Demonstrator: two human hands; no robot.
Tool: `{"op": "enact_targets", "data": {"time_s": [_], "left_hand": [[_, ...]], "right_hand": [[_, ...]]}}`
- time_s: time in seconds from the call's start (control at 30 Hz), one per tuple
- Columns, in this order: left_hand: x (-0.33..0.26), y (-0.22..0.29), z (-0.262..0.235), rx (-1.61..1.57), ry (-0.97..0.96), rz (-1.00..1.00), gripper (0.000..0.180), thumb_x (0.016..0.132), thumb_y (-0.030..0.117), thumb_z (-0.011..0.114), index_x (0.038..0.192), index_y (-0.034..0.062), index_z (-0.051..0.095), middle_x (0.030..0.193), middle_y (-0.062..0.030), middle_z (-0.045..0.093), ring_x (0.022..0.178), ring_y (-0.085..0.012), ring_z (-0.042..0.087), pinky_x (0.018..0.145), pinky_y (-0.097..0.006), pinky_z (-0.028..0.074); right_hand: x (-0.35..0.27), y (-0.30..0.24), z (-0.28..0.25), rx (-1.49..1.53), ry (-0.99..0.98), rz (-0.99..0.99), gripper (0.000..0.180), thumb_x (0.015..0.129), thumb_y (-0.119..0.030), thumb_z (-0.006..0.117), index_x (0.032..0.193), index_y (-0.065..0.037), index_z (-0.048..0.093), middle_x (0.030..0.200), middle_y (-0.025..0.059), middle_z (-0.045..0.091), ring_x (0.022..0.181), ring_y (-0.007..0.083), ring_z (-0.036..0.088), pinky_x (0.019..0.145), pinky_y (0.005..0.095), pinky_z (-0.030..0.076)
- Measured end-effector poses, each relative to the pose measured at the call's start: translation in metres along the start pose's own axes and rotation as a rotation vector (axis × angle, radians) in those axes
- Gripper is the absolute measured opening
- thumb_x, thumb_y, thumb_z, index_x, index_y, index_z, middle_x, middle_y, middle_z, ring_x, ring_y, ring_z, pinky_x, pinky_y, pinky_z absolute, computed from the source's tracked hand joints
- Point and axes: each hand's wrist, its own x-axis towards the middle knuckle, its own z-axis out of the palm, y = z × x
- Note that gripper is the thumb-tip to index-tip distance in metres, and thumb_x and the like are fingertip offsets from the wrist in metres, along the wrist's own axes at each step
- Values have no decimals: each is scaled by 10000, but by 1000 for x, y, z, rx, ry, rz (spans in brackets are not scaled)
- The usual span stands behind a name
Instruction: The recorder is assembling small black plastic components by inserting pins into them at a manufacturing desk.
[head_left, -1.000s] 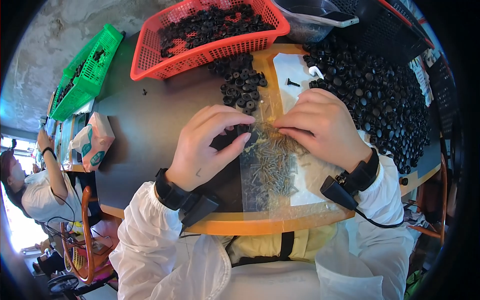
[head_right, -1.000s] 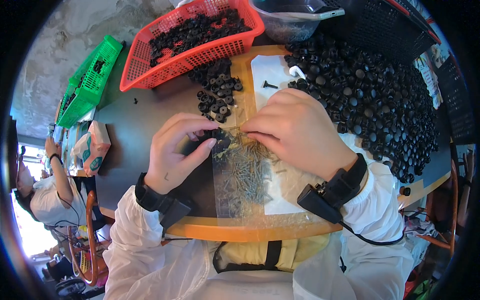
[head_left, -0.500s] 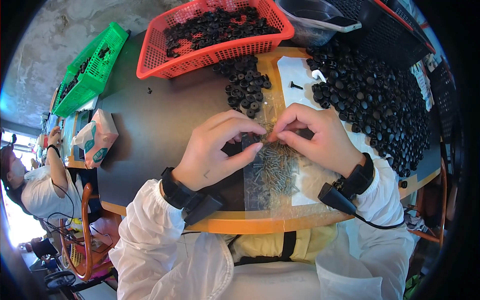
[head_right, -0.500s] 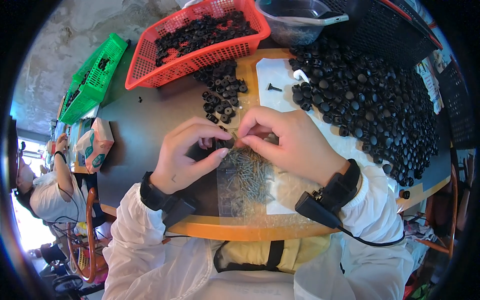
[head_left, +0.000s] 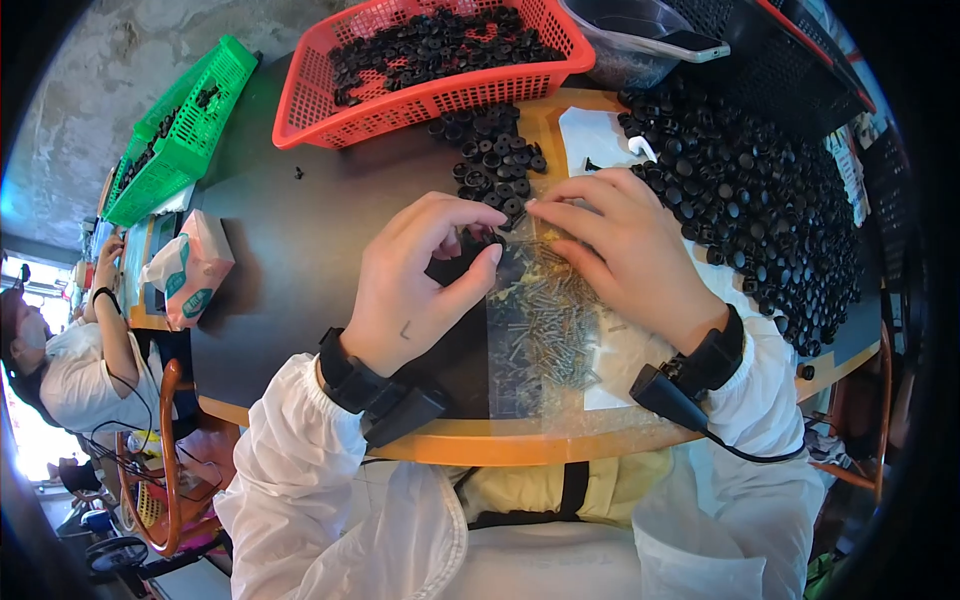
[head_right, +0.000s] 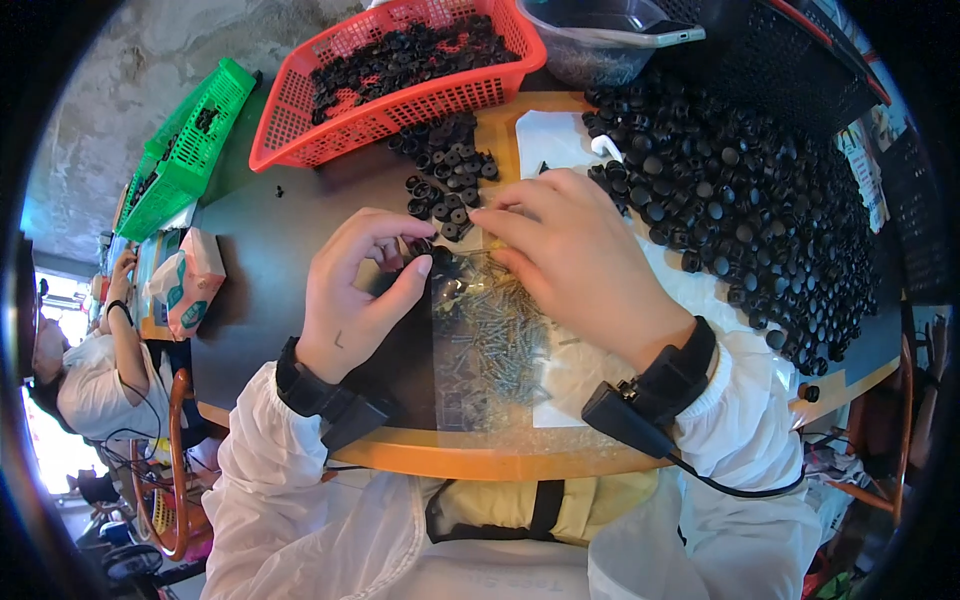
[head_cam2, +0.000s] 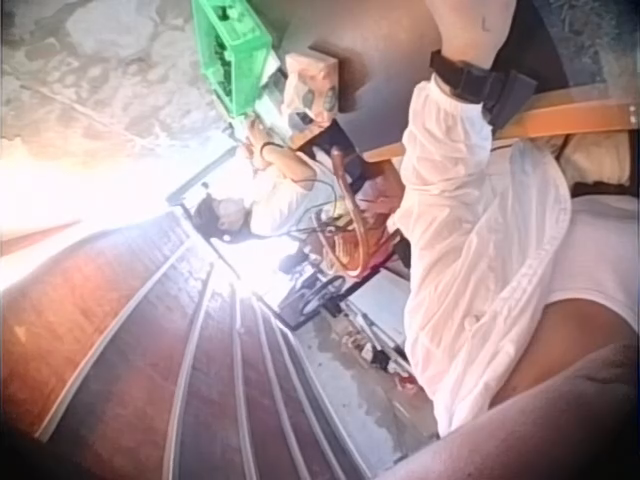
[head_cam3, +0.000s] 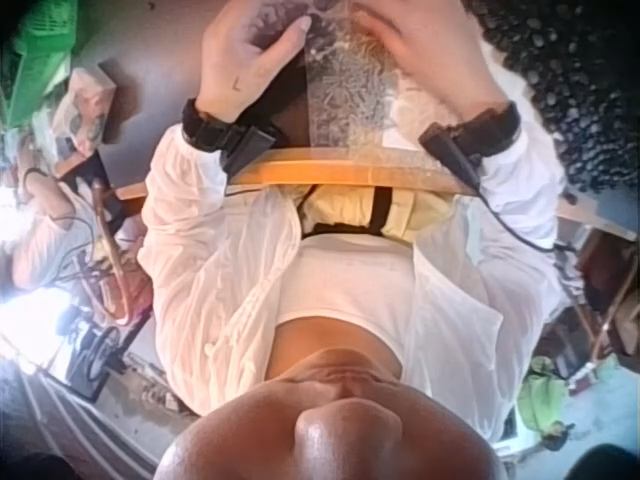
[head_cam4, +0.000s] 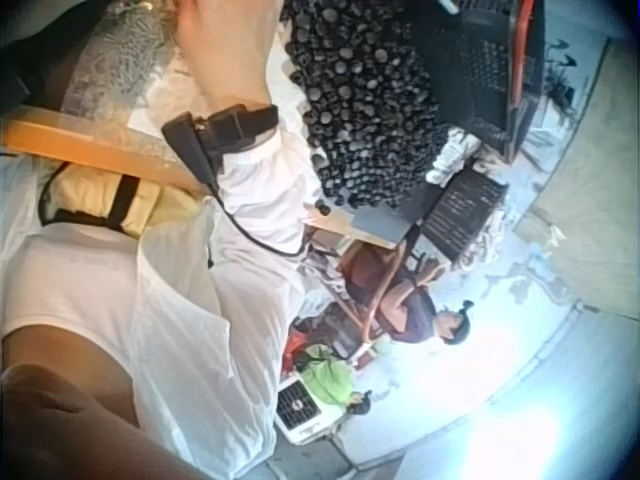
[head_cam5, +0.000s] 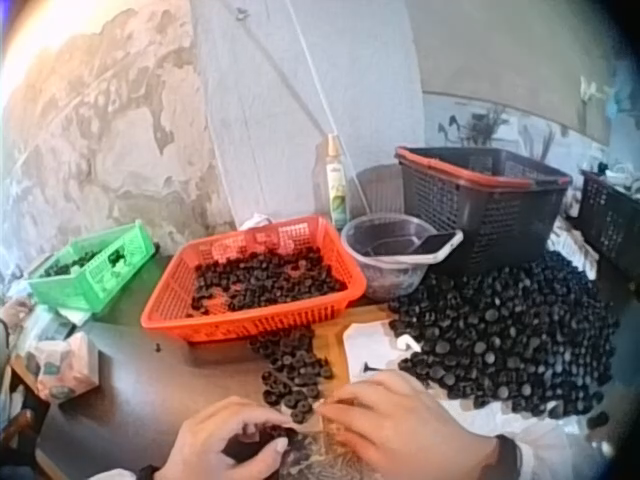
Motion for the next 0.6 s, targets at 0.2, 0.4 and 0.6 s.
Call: {"op": "enact_targets", "data": {"time_s": [0.2, 0.4, 0.6], "left_hand": [[1, 0, 0, 24, -7, -1, 246, 797, 7, 687, 1041, 39, 668, 883, -45, 590, 726, -124, 515, 679, -246, 448], [1, 1, 0, 33, 4, 18, 267, 785, 30, 708, 1046, 64, 665, 879, -39, 597, 709, -141, 540, 660, -262, 471], [0, 0, 0, -4, -29, 6, 313, 797, 34, 705, 1101, 65, 644, 889, -33, 599, 724, -133, 540, 674, -256, 462]], "right_hand": [[9, 3, 13, -16, 40, -55, 275, 755, -77, 695, 1029, -79, 691, 1014, 44, 595, 992, 263, 540, 898, 385, 436], [17, -1, 7, -90, 71, -114, 142, 740, -111, 697, 877, -99, 666, 895, 13, 576, 931, 231, 541, 868, 365, 442], [16, -2, 7, -90, 9, -97, 181, 709, -105, 694, 885, -102, 651, 825, 5, 601, 881, 225, 557, 824, 346, 458]]}}
